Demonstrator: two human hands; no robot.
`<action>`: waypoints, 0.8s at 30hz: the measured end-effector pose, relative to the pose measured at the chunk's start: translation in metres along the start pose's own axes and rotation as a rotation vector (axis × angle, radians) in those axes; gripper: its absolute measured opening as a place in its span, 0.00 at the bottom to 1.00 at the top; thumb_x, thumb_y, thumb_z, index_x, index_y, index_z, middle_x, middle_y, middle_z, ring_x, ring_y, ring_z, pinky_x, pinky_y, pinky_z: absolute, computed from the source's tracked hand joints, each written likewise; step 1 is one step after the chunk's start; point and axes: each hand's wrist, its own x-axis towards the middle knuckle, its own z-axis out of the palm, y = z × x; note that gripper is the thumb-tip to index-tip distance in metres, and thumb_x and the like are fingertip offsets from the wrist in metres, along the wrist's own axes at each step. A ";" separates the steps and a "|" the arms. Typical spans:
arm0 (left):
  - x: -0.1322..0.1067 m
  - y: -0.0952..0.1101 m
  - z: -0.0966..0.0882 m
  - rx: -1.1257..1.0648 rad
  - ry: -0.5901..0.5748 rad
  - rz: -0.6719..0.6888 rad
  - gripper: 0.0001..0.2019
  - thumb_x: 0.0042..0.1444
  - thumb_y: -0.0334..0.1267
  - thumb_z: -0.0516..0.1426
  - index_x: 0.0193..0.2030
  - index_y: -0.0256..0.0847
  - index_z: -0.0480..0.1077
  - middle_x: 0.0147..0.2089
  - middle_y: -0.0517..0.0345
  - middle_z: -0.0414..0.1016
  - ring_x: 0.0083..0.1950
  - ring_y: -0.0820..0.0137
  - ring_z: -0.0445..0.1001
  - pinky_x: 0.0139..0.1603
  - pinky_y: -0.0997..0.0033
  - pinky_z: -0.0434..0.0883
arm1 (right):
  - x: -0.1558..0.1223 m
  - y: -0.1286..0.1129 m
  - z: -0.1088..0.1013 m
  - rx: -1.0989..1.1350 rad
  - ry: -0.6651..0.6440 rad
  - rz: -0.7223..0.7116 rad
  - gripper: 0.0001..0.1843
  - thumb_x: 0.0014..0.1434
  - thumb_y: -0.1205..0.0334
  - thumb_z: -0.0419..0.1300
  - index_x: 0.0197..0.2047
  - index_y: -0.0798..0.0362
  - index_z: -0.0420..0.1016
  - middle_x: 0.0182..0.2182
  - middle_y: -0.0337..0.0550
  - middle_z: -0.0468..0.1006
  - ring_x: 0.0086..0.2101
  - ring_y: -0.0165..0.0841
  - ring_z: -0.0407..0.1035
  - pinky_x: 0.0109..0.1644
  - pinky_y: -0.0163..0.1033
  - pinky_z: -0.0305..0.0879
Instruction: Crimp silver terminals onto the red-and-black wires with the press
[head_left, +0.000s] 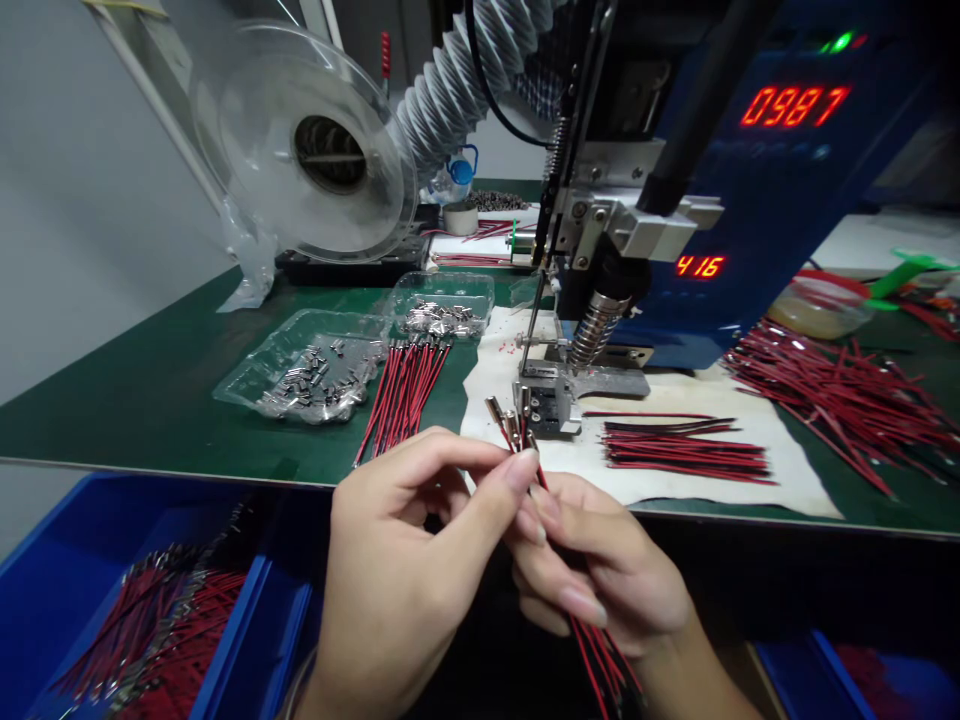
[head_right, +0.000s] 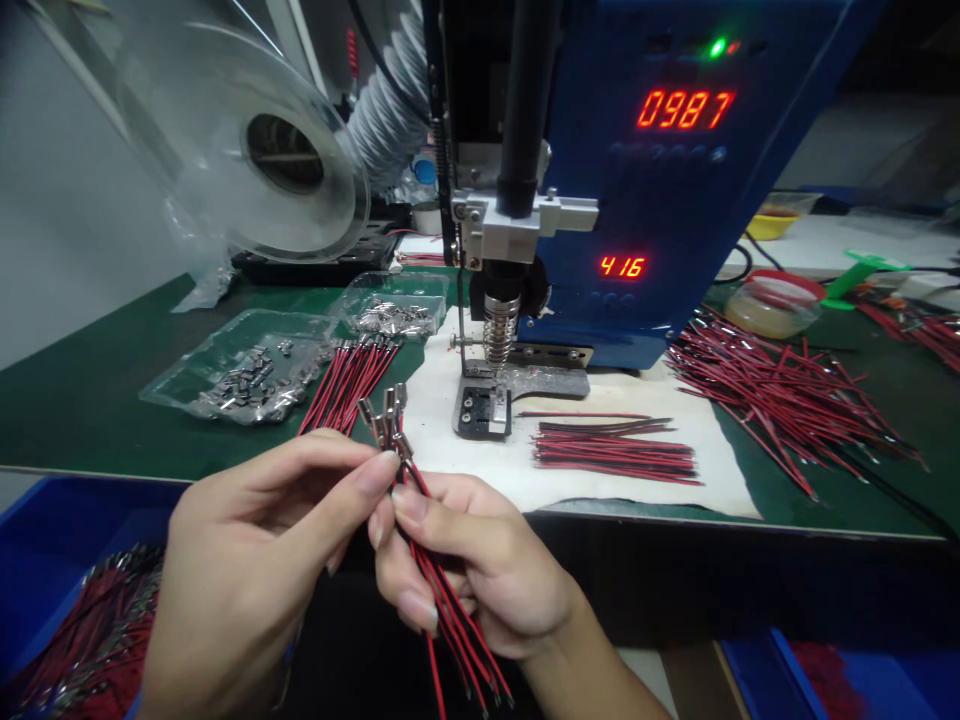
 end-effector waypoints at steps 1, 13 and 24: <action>0.000 0.000 0.000 -0.003 0.005 -0.002 0.05 0.54 0.36 0.62 0.28 0.40 0.75 0.23 0.63 0.71 0.20 0.80 0.65 0.20 0.82 0.62 | 0.000 0.000 0.000 -0.009 0.002 0.001 0.14 0.68 0.56 0.49 0.36 0.56 0.68 0.14 0.29 0.60 0.12 0.20 0.43 0.16 0.28 0.39; 0.005 0.007 0.006 -0.157 0.064 -0.007 0.18 0.58 0.38 0.57 0.17 0.38 0.67 0.15 0.62 0.63 0.17 0.78 0.63 0.19 0.79 0.62 | -0.001 -0.004 0.006 -0.171 0.027 -0.037 0.13 0.67 0.59 0.51 0.35 0.59 0.68 0.17 0.34 0.66 0.16 0.19 0.53 0.21 0.27 0.49; 0.003 0.002 0.003 -0.131 0.030 -0.034 0.18 0.60 0.41 0.56 0.20 0.38 0.69 0.17 0.61 0.65 0.19 0.78 0.64 0.19 0.80 0.61 | -0.002 -0.004 0.005 -0.186 0.028 -0.023 0.14 0.67 0.56 0.52 0.35 0.58 0.68 0.17 0.34 0.65 0.16 0.20 0.54 0.21 0.27 0.49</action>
